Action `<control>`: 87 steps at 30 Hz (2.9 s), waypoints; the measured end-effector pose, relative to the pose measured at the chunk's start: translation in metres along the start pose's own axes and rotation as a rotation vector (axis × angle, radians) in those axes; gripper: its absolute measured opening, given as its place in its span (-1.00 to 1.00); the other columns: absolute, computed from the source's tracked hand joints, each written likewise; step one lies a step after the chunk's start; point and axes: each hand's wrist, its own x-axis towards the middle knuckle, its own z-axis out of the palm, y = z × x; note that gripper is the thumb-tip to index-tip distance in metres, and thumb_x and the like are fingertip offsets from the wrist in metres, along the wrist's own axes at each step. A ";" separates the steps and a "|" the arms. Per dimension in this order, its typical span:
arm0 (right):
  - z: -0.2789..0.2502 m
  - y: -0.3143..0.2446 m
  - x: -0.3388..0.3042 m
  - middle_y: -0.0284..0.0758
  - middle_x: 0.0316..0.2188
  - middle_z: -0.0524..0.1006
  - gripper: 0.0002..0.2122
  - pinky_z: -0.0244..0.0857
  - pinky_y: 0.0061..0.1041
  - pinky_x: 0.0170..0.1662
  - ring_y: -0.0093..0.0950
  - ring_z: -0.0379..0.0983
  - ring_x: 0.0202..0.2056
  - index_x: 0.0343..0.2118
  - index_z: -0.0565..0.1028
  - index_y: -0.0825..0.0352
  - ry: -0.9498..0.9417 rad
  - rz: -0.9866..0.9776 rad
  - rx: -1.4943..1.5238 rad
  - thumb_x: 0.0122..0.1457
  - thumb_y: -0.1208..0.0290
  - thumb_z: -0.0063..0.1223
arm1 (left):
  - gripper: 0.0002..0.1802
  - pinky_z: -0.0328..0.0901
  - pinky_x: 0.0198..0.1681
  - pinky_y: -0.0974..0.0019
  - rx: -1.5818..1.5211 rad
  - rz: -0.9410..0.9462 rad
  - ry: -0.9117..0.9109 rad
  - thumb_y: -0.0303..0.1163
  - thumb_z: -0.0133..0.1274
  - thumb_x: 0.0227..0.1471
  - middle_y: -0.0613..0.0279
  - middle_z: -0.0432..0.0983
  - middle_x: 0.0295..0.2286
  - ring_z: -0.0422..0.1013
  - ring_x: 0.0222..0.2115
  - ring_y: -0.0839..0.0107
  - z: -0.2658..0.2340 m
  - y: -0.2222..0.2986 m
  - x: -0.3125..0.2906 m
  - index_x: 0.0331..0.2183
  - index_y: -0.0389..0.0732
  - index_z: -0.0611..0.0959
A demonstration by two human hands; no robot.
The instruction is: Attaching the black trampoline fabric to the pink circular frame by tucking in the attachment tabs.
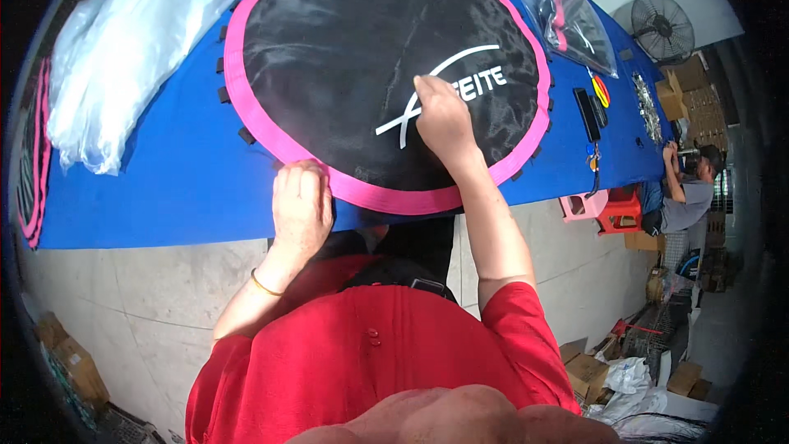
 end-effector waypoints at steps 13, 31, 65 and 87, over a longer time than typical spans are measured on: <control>0.023 -0.024 0.033 -0.03 0.08 0.62 -0.58 0.43 -0.18 0.23 -0.03 0.54 0.12 0.11 0.59 0.54 -0.050 -0.025 0.039 0.17 0.69 0.02 | -0.77 0.38 0.07 -0.01 -0.050 -0.018 -0.018 -0.62 0.22 0.11 -0.06 0.57 -0.14 0.49 -0.08 -0.07 -0.006 0.002 0.001 -0.16 -0.33 0.60; 0.057 -0.062 0.100 -0.10 0.07 0.63 -0.58 0.41 -0.21 0.26 -0.11 0.53 0.16 0.12 0.61 0.46 -0.131 -0.086 0.107 0.17 0.65 0.04 | -0.76 0.38 0.05 -0.01 -0.056 -0.019 -0.014 -0.59 0.25 0.11 -0.04 0.57 -0.13 0.49 -0.07 -0.05 -0.003 -0.002 0.000 -0.16 -0.30 0.60; 0.021 -0.124 0.015 -0.20 -0.08 0.62 -0.77 0.45 -0.23 0.15 -0.19 0.55 0.03 -0.12 0.62 0.40 -0.152 -0.449 0.349 0.24 0.44 0.07 | -0.81 0.38 -0.01 -0.03 -0.019 0.009 -0.022 -0.60 0.23 0.11 -0.06 0.58 -0.19 0.49 -0.14 -0.08 -0.002 0.003 0.002 -0.20 -0.29 0.59; -0.073 0.091 -0.097 -0.10 0.04 0.64 -0.58 0.41 -0.16 0.21 -0.06 0.53 0.09 0.06 0.63 0.43 0.011 0.232 0.006 0.14 0.74 -0.04 | -0.81 0.36 0.08 -0.10 0.118 0.073 -0.097 -0.48 0.20 0.25 -0.09 0.60 -0.10 0.48 -0.06 -0.14 0.004 0.003 -0.003 -0.12 -0.30 0.60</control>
